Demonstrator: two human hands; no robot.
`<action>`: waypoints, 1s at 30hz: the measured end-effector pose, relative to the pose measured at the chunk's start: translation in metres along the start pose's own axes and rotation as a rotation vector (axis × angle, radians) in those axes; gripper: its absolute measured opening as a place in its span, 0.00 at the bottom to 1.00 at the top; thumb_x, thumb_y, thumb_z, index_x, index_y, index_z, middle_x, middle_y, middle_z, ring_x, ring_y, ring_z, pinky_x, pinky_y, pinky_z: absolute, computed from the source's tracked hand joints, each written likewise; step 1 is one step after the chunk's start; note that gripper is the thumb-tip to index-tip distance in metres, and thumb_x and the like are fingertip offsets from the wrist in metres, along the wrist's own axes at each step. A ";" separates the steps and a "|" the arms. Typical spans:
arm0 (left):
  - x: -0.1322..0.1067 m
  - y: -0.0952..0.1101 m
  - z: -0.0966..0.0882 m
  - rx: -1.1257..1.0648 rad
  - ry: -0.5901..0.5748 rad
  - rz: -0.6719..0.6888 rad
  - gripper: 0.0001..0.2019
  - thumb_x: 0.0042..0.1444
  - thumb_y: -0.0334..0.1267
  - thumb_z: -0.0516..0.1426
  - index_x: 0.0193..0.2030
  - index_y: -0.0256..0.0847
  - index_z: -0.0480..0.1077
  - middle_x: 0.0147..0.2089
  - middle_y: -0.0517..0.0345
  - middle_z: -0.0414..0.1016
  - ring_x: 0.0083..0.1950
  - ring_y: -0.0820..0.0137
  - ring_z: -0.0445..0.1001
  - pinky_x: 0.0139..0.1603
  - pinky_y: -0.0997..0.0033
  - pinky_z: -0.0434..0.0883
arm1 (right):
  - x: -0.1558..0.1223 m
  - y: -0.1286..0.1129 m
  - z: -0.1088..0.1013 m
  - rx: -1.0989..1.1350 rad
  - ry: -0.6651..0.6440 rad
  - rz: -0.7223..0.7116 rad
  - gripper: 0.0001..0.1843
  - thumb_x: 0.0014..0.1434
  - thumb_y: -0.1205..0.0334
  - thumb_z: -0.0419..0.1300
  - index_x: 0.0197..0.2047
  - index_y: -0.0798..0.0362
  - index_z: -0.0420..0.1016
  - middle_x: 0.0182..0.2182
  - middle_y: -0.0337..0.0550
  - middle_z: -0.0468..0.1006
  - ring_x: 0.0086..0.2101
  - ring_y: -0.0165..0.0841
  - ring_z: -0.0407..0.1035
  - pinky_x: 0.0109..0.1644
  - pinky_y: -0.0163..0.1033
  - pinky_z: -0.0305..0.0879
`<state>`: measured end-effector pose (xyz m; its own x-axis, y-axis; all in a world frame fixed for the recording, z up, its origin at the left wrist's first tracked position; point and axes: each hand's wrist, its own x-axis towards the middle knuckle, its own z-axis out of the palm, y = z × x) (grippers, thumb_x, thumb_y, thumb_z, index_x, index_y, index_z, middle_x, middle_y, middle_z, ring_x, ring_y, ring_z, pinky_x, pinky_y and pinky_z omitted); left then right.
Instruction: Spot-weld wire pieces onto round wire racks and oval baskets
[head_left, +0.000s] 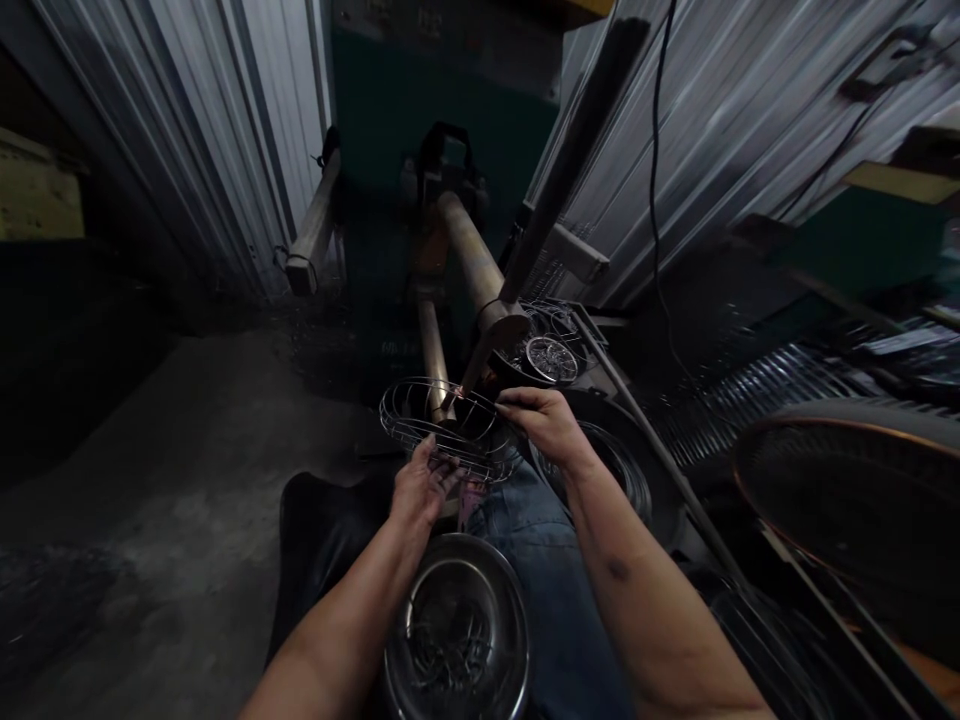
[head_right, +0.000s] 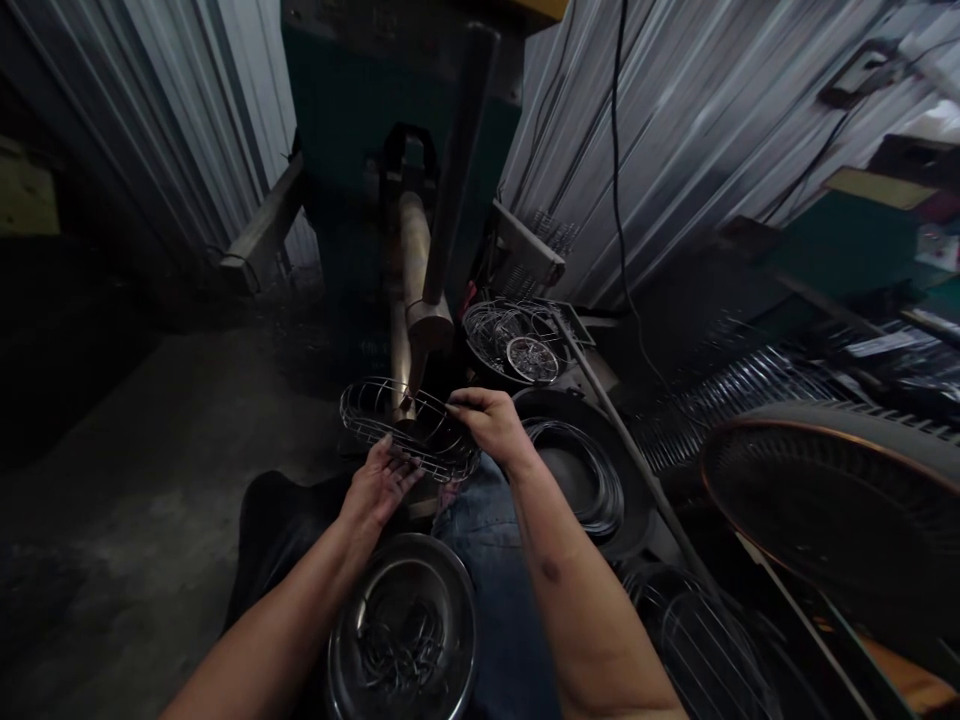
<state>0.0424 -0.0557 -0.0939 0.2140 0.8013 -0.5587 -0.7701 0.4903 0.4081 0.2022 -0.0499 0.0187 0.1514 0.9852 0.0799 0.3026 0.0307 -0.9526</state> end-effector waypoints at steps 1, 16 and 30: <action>0.001 0.000 -0.001 -0.005 -0.007 -0.009 0.17 0.42 0.43 0.68 0.31 0.38 0.67 0.26 0.58 0.69 0.29 0.67 0.73 0.34 0.61 0.74 | 0.001 -0.002 0.001 0.001 -0.002 -0.005 0.13 0.41 0.54 0.67 0.26 0.55 0.79 0.25 0.40 0.74 0.28 0.30 0.64 0.34 0.37 0.62; 0.001 0.020 -0.012 0.477 0.058 -0.147 0.28 0.55 0.60 0.53 0.32 0.31 0.71 0.26 0.46 0.72 0.26 0.64 0.74 0.29 0.64 0.72 | 0.008 -0.002 0.008 0.016 -0.043 0.006 0.11 0.42 0.55 0.66 0.26 0.55 0.78 0.22 0.38 0.73 0.26 0.29 0.63 0.31 0.37 0.60; -0.047 0.041 0.043 1.382 -0.041 1.512 0.06 0.46 0.34 0.65 0.34 0.41 0.78 0.42 0.53 0.79 0.42 0.63 0.72 0.44 0.62 0.70 | 0.003 0.004 0.016 0.158 -0.082 0.047 0.13 0.39 0.55 0.67 0.26 0.55 0.79 0.22 0.39 0.75 0.25 0.29 0.64 0.31 0.36 0.60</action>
<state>0.0260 -0.0584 -0.0201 0.0016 0.7305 0.6829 0.5564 -0.5680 0.6064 0.1893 -0.0441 0.0106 0.0828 0.9964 0.0161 0.1445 0.0040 -0.9895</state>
